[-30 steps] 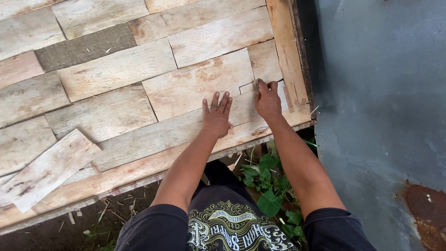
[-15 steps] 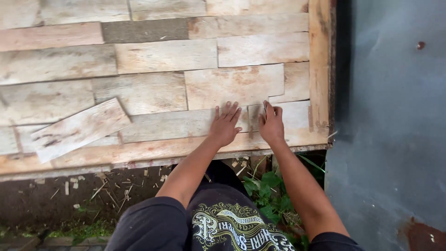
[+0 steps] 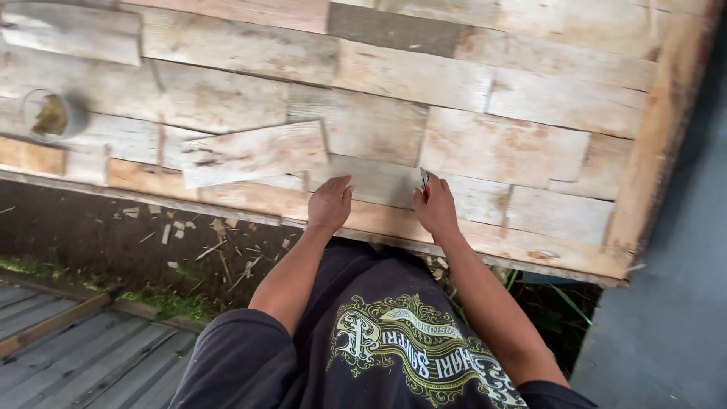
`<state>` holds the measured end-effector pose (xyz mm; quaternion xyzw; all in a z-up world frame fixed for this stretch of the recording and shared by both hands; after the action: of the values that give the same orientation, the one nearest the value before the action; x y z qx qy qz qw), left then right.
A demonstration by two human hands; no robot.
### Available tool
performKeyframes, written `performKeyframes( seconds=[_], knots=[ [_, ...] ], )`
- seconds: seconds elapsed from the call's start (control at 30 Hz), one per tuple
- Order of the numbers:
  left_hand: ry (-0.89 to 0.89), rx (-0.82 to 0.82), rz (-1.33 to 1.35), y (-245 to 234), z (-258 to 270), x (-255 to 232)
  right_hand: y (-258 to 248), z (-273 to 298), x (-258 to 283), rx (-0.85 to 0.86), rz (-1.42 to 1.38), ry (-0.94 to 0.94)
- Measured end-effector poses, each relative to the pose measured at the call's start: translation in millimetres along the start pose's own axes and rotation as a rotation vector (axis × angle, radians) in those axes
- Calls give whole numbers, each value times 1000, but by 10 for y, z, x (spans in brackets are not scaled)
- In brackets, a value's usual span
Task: The person uses a red utility knife to scrape and remove thin layers from a wooden surface composed of multiple planks. They repeatedly scrape along the grain and edges, occasionally lifting small wood shavings and debris. The work continues across different sections of the surface, with wood shavings accumulating on the table.
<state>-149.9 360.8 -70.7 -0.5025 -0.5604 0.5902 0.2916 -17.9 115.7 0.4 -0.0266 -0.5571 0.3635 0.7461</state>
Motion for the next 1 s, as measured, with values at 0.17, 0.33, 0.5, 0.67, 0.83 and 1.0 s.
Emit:
performKeyframes(
  seconds=[0.17,0.33,0.5,0.67,0.83,1.0],
  knots=[
    [-168,-167,52,-769,-182,1167,995,-441,406,22,50,6],
    [-484,-220,-103,-1477,-328,2264,1804,-848,493,54,25,87],
    [-1092,248,-2,-1347,-169,3185,2145,-906,847,61,-7,183],
    [-1117,306,102,-1182,-169,3485,2325,-895,852,71,22,226],
    [-1176,164,114,-1216,-162,3668,2310,-1013,863,108,17,286],
    [-1153,54,120,-1160,-135,3748,2206,-1120,842,101,-4,290]
  ],
)
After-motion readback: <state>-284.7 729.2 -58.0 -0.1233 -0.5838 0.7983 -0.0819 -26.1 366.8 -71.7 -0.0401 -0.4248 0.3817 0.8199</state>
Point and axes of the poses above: each hand's wrist, its own z-axis away from the middle knuckle, its own y-axis out of the palm, x = y × z, the point moved 8 cm from there along -z, towards the middle knuckle, and after that the axes turned 10 degrees about -z, right-handed, at the moved point
